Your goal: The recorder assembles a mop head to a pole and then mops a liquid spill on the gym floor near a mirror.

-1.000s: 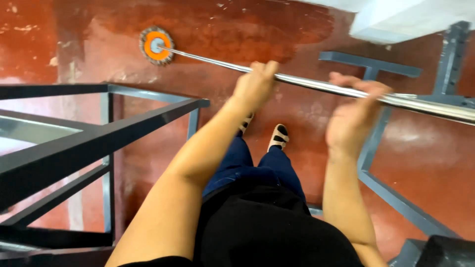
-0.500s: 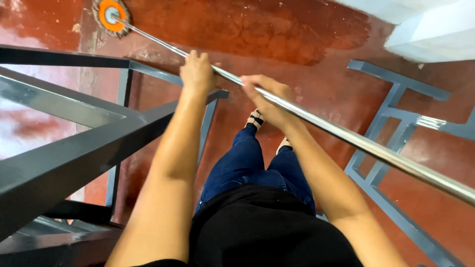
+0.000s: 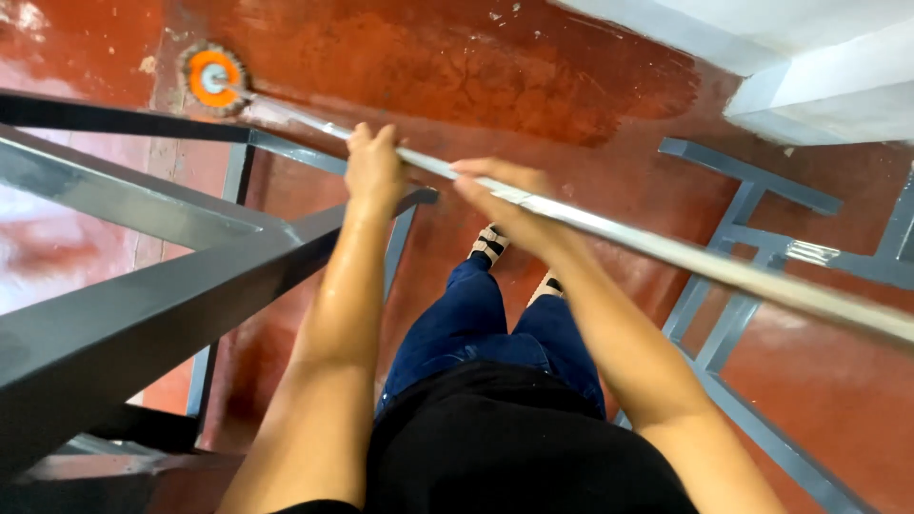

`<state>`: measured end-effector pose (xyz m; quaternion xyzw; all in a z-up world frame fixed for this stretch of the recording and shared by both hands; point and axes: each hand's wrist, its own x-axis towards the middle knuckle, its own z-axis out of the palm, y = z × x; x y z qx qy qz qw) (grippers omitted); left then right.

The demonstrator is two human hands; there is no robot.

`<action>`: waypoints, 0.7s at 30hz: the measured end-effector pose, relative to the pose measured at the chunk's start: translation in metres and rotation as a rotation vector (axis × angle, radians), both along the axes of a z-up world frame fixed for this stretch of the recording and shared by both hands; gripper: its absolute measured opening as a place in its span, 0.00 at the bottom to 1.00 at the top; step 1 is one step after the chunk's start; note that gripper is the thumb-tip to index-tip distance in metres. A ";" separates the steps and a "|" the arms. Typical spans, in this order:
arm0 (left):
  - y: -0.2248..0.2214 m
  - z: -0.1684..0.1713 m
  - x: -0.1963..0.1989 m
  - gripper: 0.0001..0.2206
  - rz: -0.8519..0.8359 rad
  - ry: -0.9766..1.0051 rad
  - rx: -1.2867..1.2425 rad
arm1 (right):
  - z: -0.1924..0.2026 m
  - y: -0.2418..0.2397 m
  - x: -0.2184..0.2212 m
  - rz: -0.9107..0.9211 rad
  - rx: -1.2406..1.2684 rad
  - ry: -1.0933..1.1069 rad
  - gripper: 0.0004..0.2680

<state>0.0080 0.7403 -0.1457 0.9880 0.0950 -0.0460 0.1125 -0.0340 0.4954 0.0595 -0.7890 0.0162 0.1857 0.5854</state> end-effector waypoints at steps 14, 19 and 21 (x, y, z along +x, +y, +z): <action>-0.171 0.026 -0.056 0.11 -0.257 0.160 -0.179 | -0.053 -0.125 -0.101 -0.375 0.289 -0.208 0.06; -0.301 0.025 -0.139 0.07 -0.547 -0.019 -0.158 | -0.030 -0.220 -0.204 -0.734 0.236 -0.347 0.07; -0.356 0.046 -0.177 0.08 -0.597 -0.012 -0.222 | 0.000 -0.249 -0.245 -0.864 0.059 -0.392 0.08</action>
